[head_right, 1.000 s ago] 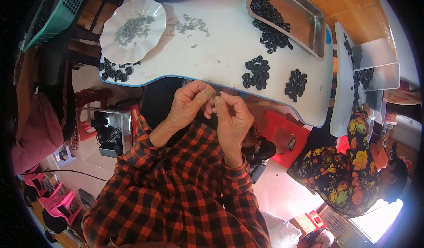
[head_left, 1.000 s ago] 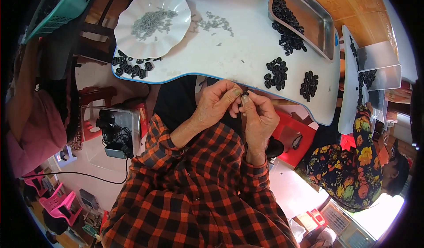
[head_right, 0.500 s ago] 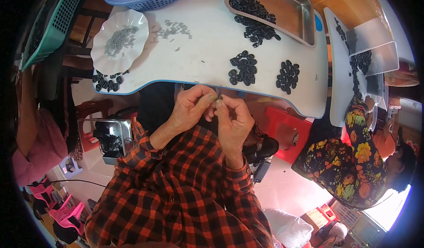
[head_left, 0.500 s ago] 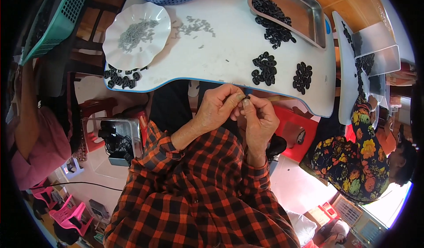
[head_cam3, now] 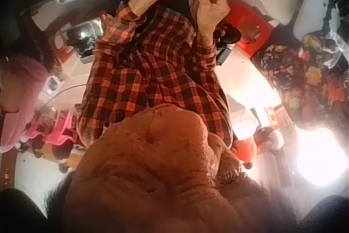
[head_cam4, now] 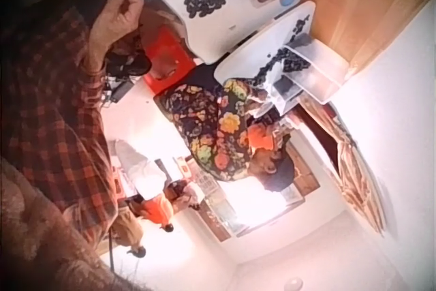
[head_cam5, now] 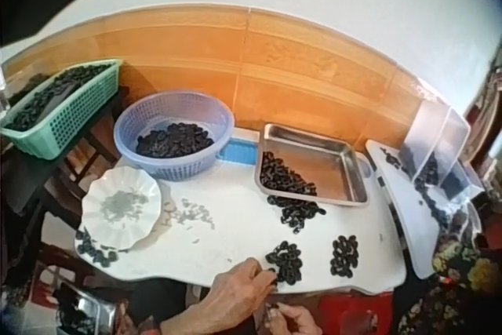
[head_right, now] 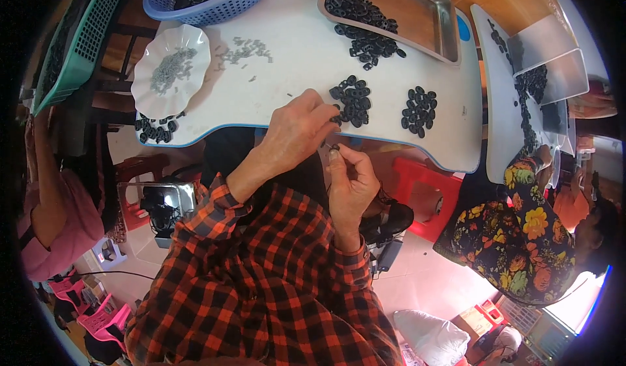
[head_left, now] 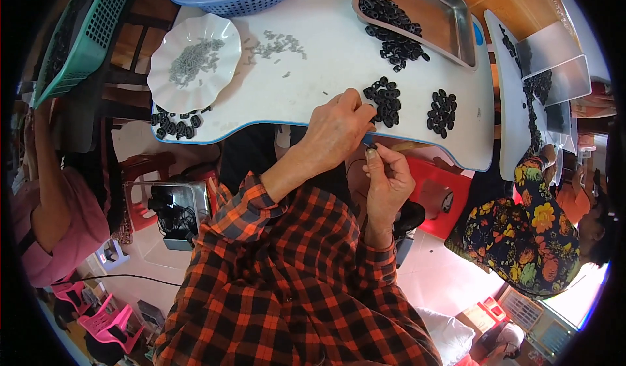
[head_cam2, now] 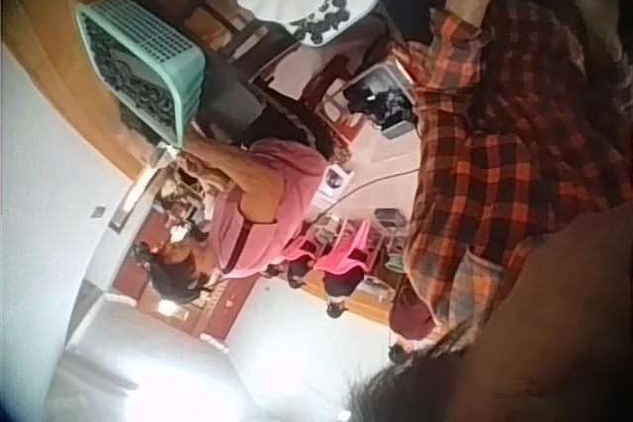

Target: The person assembles plastic cord lock toggles by taking parts from the table and containers, pressing the pieces together by hand, and placing the assembled toggles onto the tabletop.

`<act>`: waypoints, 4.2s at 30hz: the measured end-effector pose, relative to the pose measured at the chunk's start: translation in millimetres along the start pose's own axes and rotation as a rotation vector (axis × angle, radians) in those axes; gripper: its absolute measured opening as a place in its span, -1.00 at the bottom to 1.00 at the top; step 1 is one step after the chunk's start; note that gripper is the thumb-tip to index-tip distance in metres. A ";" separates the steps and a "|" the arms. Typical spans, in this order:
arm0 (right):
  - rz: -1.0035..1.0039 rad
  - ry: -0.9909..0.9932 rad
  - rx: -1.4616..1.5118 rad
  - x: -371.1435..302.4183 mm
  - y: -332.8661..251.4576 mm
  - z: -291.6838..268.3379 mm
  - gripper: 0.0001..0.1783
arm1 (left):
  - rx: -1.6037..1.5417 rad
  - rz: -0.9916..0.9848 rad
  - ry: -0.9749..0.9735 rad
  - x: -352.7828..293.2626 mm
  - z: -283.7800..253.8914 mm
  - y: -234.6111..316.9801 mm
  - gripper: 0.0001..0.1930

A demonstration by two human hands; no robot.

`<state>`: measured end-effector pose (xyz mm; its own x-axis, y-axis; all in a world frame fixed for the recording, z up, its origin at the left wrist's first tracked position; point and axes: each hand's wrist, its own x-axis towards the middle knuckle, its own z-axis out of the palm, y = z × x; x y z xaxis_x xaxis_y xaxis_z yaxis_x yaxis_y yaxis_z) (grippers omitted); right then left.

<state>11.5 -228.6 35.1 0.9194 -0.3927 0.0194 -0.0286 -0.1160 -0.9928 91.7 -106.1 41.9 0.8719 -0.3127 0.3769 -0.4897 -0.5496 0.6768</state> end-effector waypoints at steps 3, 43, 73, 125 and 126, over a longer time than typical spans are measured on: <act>0.011 0.019 0.001 1.0 -0.6 -1.1 -0.87 | 0.086 0.006 -0.046 1.0 6.1 -1.7 -0.80; 0.092 0.038 0.194 -5.6 -21.1 10.0 -0.88 | -1.221 -0.433 -0.057 -40.3 -25.8 -13.5 -0.75; 0.096 -0.160 0.158 -20.1 -35.3 43.7 -0.87 | -1.421 -0.438 0.025 -75.0 -38.5 -25.3 -0.69; 0.092 -0.161 0.120 -18.7 -32.8 44.1 -0.88 | -1.448 -0.455 0.063 -80.0 -32.0 -26.8 -0.69; 0.092 -0.161 0.120 -18.7 -32.7 43.6 -0.88 | -1.448 -0.454 0.062 -80.1 -31.4 -27.2 -0.69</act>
<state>12.3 -177.6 62.1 0.9661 -0.2451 -0.0813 -0.0771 0.0267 -0.9967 35.4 -41.7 13.2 0.9599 -0.2791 -0.0280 0.2063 0.6352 0.7443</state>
